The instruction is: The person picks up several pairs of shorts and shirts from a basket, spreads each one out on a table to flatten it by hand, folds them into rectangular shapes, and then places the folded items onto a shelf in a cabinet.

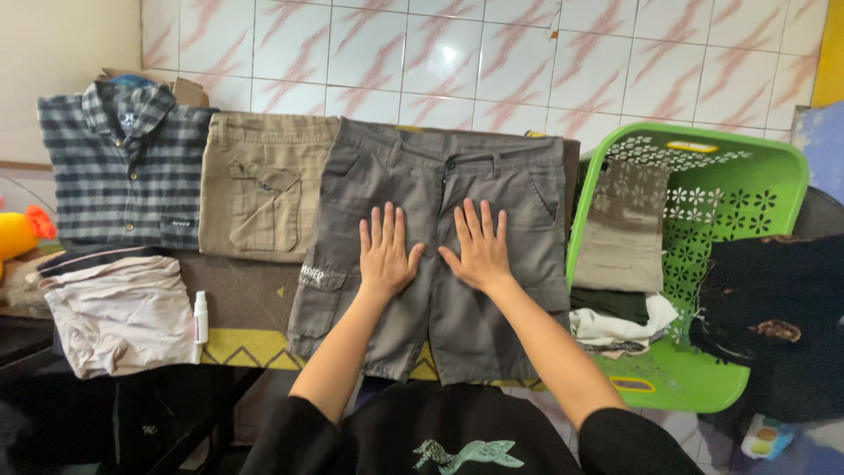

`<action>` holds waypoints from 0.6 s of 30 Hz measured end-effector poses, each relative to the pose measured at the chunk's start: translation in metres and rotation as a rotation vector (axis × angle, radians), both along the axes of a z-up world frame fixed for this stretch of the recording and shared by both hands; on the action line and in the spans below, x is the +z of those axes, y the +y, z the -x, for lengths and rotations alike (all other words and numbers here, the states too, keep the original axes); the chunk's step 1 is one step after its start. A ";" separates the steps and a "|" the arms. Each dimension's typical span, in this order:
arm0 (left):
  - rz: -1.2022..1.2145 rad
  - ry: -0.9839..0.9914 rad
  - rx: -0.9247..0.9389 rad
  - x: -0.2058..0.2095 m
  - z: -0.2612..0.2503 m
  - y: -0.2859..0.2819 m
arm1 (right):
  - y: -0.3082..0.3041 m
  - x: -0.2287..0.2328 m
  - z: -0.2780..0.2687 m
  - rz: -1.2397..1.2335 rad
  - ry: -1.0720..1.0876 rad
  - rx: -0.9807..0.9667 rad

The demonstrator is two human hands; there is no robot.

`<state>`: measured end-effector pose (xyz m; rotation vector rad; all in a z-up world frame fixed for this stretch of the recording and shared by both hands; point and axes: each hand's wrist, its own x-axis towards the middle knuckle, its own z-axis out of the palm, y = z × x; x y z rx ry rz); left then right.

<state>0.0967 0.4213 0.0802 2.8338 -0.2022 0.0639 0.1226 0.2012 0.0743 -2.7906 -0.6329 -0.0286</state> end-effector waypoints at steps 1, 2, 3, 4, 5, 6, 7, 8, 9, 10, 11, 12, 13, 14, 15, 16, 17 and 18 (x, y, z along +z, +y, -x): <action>0.001 -0.001 0.000 -0.005 0.003 0.000 | 0.001 -0.006 0.003 0.001 -0.001 0.000; 0.004 -0.009 0.003 -0.011 0.001 0.001 | 0.001 -0.012 0.002 -0.002 -0.017 -0.006; 0.006 -0.017 0.006 -0.014 0.001 0.002 | 0.000 -0.015 0.003 -0.005 -0.034 -0.012; 0.007 -0.019 0.004 -0.016 0.004 0.004 | -0.001 -0.015 0.007 -0.005 -0.035 -0.014; 0.062 -0.033 -0.017 -0.016 0.008 0.006 | -0.004 -0.013 0.013 -0.008 -0.044 -0.016; 0.119 -0.055 -0.044 -0.015 0.010 0.008 | -0.004 -0.010 0.017 -0.009 -0.060 -0.022; 0.120 -0.063 -0.050 -0.012 0.018 0.011 | -0.003 -0.007 0.026 -0.007 -0.069 -0.029; 0.116 -0.045 -0.065 -0.008 0.033 0.012 | -0.004 -0.002 0.044 -0.025 -0.067 -0.055; 0.112 -0.028 -0.080 -0.004 0.049 0.013 | -0.004 0.002 0.063 -0.043 -0.065 -0.082; 0.114 -0.031 -0.086 -0.001 0.067 0.015 | 0.000 0.005 0.084 -0.041 -0.069 -0.088; 0.086 -0.015 -0.116 0.003 0.087 0.017 | 0.004 0.008 0.107 -0.030 -0.040 -0.100; 0.060 -0.005 -0.147 0.004 0.101 0.019 | 0.008 0.007 0.124 -0.018 -0.016 -0.114; 0.062 -0.012 -0.155 0.004 0.111 0.022 | 0.013 0.004 0.135 -0.015 -0.024 -0.122; 0.042 -0.001 -0.132 0.003 0.120 0.024 | 0.018 0.000 0.146 0.015 -0.022 -0.130; 0.023 0.011 -0.110 0.002 0.129 0.026 | 0.022 -0.005 0.156 0.046 -0.019 -0.138; 0.025 0.009 -0.111 0.001 0.134 0.027 | 0.025 -0.009 0.163 0.048 -0.021 -0.139; 0.024 0.038 -0.103 0.000 0.134 0.026 | 0.026 -0.015 0.164 0.072 0.007 -0.166; 0.023 0.065 -0.095 0.000 0.132 0.025 | 0.026 -0.019 0.163 0.096 0.034 -0.193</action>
